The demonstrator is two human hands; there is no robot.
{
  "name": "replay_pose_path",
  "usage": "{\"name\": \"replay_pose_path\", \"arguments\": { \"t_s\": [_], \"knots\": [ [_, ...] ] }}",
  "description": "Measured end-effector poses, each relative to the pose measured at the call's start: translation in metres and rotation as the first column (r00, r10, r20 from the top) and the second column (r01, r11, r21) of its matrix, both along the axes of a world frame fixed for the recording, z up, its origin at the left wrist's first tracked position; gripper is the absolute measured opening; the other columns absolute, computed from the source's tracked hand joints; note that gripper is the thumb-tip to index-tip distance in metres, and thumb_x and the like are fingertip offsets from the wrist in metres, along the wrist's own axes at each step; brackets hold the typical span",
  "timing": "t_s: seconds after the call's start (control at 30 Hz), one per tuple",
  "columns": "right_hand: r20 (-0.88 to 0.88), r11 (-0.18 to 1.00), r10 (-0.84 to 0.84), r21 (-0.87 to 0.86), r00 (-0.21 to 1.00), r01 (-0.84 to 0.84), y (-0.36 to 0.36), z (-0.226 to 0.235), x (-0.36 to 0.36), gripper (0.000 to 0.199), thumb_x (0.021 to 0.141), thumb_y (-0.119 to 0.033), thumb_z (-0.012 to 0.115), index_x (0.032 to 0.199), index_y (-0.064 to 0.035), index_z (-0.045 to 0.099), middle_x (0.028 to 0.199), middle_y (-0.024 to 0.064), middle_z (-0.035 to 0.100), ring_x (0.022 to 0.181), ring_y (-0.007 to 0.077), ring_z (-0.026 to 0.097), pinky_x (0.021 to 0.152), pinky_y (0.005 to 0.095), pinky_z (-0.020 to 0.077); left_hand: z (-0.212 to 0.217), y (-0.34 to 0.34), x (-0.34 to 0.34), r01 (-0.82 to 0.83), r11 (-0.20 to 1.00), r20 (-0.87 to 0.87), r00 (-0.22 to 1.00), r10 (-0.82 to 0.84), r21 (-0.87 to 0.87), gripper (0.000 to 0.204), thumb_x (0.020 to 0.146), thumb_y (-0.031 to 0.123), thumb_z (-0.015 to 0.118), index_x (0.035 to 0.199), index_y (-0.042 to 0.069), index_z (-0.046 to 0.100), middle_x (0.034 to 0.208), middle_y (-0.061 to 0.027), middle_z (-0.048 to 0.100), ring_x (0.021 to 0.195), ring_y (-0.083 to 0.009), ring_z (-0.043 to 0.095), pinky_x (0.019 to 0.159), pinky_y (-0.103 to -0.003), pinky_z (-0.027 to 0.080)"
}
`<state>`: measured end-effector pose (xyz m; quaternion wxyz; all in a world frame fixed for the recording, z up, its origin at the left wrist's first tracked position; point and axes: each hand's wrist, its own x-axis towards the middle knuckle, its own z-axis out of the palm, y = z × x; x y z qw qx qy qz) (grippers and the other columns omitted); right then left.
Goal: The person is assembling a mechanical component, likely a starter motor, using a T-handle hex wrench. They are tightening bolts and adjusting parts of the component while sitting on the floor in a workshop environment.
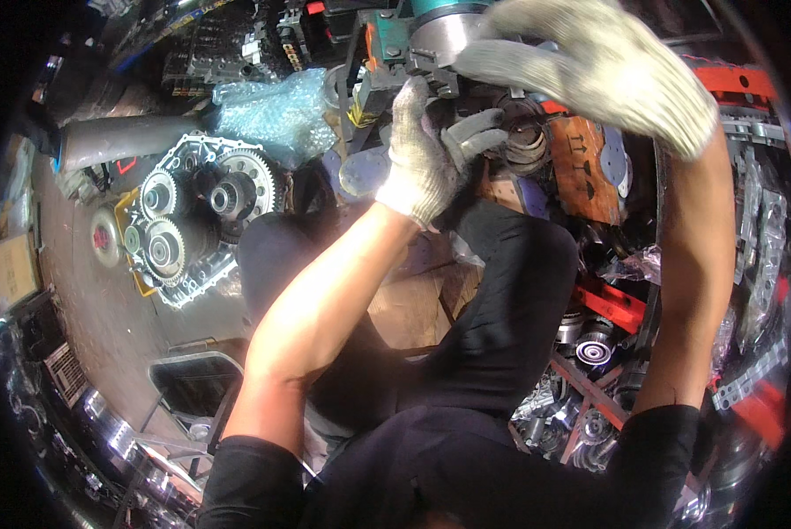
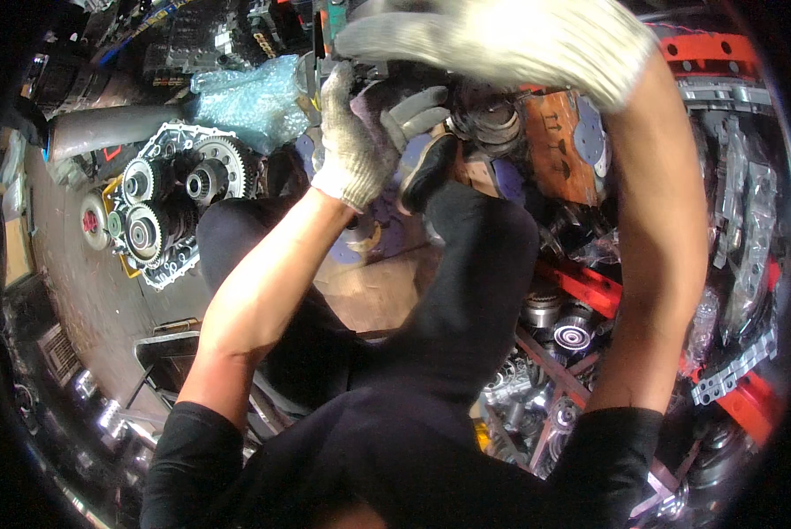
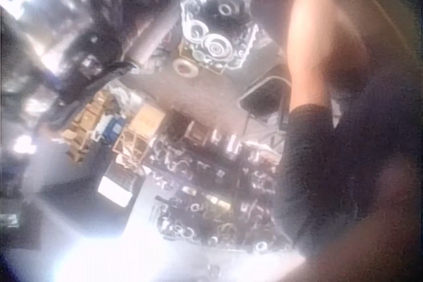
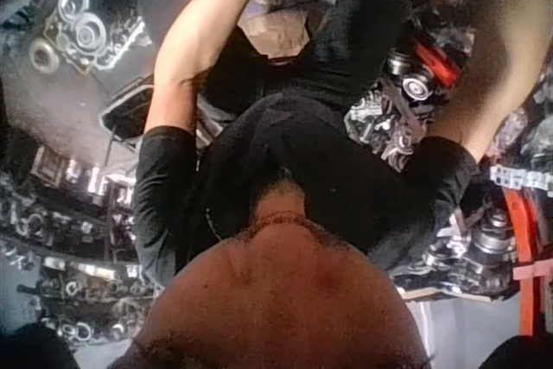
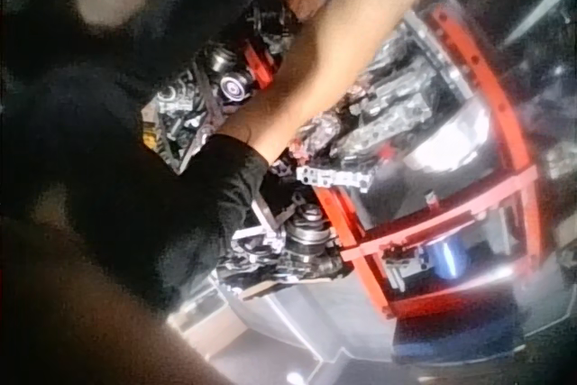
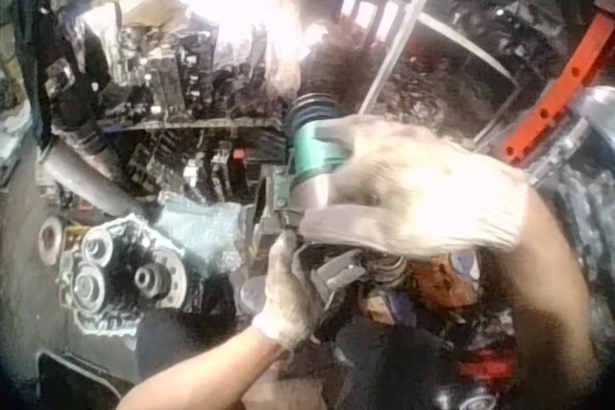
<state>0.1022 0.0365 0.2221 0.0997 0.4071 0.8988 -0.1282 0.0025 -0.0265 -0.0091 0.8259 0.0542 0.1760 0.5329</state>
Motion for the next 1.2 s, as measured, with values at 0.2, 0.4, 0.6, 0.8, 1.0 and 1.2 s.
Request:
{"name": "replay_pose_path", "arguments": {
  "t_s": [0.2,0.4,0.6,0.8,1.0,1.2],
  "knots": [
    [0.200,0.950,-0.300,0.153,0.933,0.272,-0.008,0.010,0.012,0.067,0.106,-0.057,0.044,0.084,-0.0039,0.078,0.123,0.0302,0.068,0.143,0.0358,0.050,0.119,0.0515,0.0389,-0.003,0.001,-0.001,-0.016,1.000,0.071,0.997,0.017,-0.006,0.079,0.100,0.059,0.055,0.150,0.001,0.034,0.136,-0.0276,0.055,0.115,-0.0466,0.065,0.088,-0.055,0.062],
    [0.269,0.941,0.019,0.320,0.963,-0.108,0.011,-0.010,0.021,0.052,0.112,-0.041,0.038,0.107,-0.0057,0.075,0.092,0.0169,0.077,0.113,0.0305,0.072,0.118,0.0440,0.0434,-0.001,0.000,-0.001,0.018,0.999,-0.052,0.998,-0.016,0.041,0.096,0.095,0.069,0.050,0.152,-0.007,0.036,0.142,-0.0298,0.055,0.127,-0.0479,0.059,0.106,-0.057,0.050],
    [-0.036,0.940,0.254,0.245,0.967,-0.238,0.013,-0.011,0.025,0.034,0.106,-0.032,0.054,0.109,-0.0063,0.077,0.096,0.0120,0.078,0.087,0.0216,0.075,0.099,0.0404,0.0571,0.002,0.001,-0.002,0.032,0.999,-0.049,0.998,-0.030,0.036,0.096,0.095,0.070,0.049,0.151,-0.008,0.039,0.142,-0.0299,0.056,0.126,-0.0469,0.060,0.105,-0.056,0.052],
    [-0.064,0.873,-0.484,0.029,0.872,0.487,-0.026,0.027,0.021,0.029,0.096,-0.029,0.068,0.113,-0.0074,0.079,0.094,0.0088,0.079,0.077,0.0150,0.072,0.072,0.0314,0.0568,0.005,-0.001,-0.003,0.051,0.998,-0.097,0.994,-0.049,0.023,0.098,0.094,0.073,0.049,0.150,-0.007,0.041,0.140,-0.0292,0.057,0.123,-0.0459,0.062,0.102,-0.054,0.054],
    [-0.136,0.953,-0.272,0.100,0.953,0.286,-0.020,0.025,0.028,0.028,0.092,-0.020,0.069,0.113,-0.0062,0.079,0.106,0.0114,0.079,0.093,0.0196,0.075,0.086,0.0333,0.0573,0.011,-0.001,-0.002,0.055,0.998,-0.020,0.998,-0.055,-0.013,0.089,0.095,0.070,0.051,0.144,-0.004,0.047,0.131,-0.0238,0.063,0.113,-0.0395,0.067,0.097,-0.050,0.056],
    [-0.218,0.969,-0.245,-0.013,0.945,0.248,-0.018,0.029,0.030,0.028,0.090,-0.015,0.067,0.113,-0.0049,0.079,0.106,0.0136,0.078,0.100,0.0232,0.074,0.093,0.0376,0.0571,0.011,-0.001,-0.001,0.059,0.998,-0.074,0.996,-0.059,0.002,0.096,0.094,0.073,0.048,0.148,-0.005,0.043,0.136,-0.0267,0.059,0.119,-0.0429,0.064,0.101,-0.053,0.054]
  ]
}}
